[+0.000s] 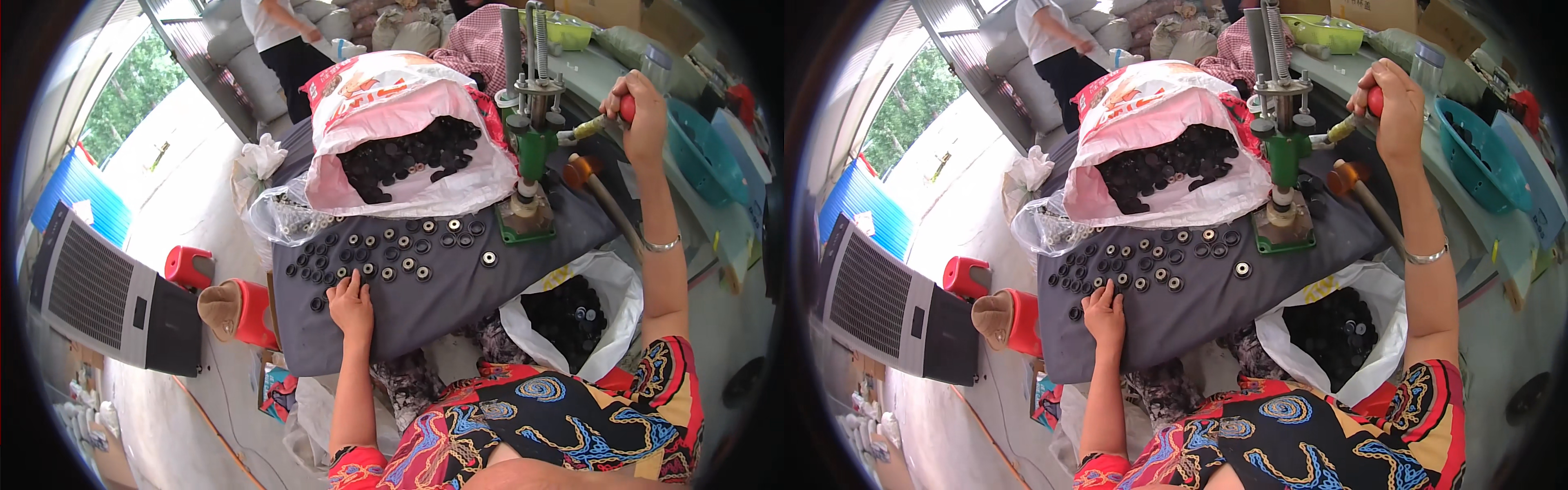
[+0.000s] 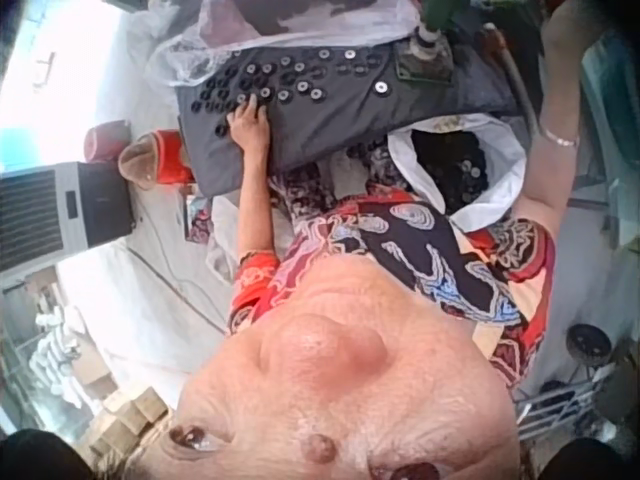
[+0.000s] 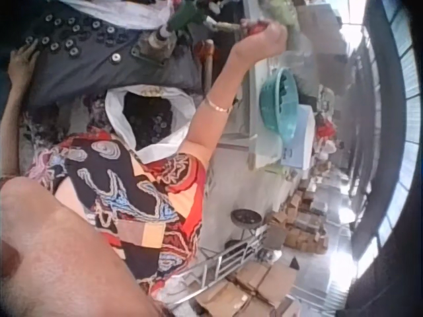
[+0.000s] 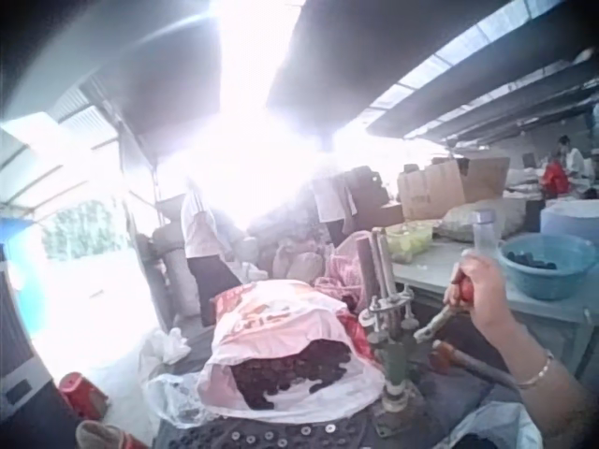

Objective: The person uses a manual press machine to attach snap fasteners onto a piece of gray fabric. They repeatedly place a snap component into the press, operate the lever to secure it, and then remove the finished fastener. The process is repeated for multiple fasteners.

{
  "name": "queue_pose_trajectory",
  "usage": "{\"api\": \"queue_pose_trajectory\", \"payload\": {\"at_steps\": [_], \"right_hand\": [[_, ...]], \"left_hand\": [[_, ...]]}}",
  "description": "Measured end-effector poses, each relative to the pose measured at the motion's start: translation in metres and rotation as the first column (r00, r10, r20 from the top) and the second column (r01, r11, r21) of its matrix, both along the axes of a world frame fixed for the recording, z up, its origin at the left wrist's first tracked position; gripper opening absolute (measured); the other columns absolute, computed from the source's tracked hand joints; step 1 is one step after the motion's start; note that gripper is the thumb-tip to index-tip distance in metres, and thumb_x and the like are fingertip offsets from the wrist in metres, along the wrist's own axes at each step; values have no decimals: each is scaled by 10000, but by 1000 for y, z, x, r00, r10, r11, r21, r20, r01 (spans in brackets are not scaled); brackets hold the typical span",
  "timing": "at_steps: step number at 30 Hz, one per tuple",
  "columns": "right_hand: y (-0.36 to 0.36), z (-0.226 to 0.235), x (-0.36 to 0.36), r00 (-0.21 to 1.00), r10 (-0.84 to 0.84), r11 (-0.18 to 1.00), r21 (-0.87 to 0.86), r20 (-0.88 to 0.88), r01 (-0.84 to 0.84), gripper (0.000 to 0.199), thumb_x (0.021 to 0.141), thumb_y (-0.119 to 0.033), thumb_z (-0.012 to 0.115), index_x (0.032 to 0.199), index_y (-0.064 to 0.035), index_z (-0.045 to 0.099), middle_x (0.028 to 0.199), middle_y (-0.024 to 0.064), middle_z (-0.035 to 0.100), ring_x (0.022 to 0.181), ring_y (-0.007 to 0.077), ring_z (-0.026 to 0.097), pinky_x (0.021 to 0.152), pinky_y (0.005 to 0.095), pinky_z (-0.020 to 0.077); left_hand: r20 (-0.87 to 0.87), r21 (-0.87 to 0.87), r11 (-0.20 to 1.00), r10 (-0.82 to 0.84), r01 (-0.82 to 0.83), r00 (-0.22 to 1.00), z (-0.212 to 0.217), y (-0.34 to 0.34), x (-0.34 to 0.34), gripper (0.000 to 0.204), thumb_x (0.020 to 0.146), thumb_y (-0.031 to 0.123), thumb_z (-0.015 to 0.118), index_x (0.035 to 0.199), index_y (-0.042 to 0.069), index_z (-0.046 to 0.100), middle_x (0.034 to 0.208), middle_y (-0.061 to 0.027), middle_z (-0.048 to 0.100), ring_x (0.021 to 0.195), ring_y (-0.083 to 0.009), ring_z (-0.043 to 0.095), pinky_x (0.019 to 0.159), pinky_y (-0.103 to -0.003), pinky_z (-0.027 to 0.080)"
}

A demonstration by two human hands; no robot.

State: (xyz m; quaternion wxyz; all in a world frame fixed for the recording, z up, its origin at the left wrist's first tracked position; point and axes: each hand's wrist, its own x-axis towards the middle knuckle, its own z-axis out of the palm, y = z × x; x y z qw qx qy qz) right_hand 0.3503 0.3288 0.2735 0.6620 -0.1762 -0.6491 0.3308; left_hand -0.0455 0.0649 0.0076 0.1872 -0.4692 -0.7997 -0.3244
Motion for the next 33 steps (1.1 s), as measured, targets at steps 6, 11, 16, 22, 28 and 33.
{"api": "queue_pose_trajectory", "payload": {"at_steps": [6,11,16,22,28,33], "right_hand": [[5,-5,-7,995,7,1000,29,-103,-4,213,923,-143,464,775,-20,554,620,73,560,519,161,582,540,292,506],[1,-2,-9,995,38,999,-14,-90,-39,254,932,-153,485,745,-1,565,603,76,554,505,145,569,530,290,500],[3,-3,-6,987,-139,984,119,80,129,289,966,-177,423,766,9,516,579,101,541,524,199,563,592,346,511],[11,-4,0,999,4,999,-33,-41,-5,315,964,-216,465,740,-19,568,543,76,545,464,166,554,446,277,445],[16,-5,-4,999,-11,998,56,-36,13,307,959,-208,465,740,-18,564,566,77,547,468,167,553,457,291,459],[12,-5,-5,999,-19,997,68,-51,23,302,960,-197,459,739,-15,554,587,86,540,478,178,555,475,302,471]], "left_hand": [[-64,-43,999,-4,1,998,-6,-1,-5,384,745,125,735,1128,116,716,1006,-76,685,921,-329,583,795,-438,506],[-73,-85,996,-26,20,997,-13,0,-15,378,775,130,721,1147,69,701,1040,-124,672,935,-351,570,810,-443,494],[-182,-129,989,-92,69,979,-13,9,-19,373,842,127,675,1207,53,665,1035,-138,673,956,-351,581,827,-430,491],[314,229,950,-279,213,907,40,39,69,479,770,44,750,1232,10,630,1017,-140,691,874,-249,655,745,-335,523],[492,278,829,-557,485,670,58,150,165,628,718,118,805,1286,-8,566,1040,-188,688,852,-262,672,762,-349,532],[414,249,810,-585,532,697,43,207,197,657,705,100,788,1297,-9,528,991,-181,672,893,-333,636,810,-421,510]]}}
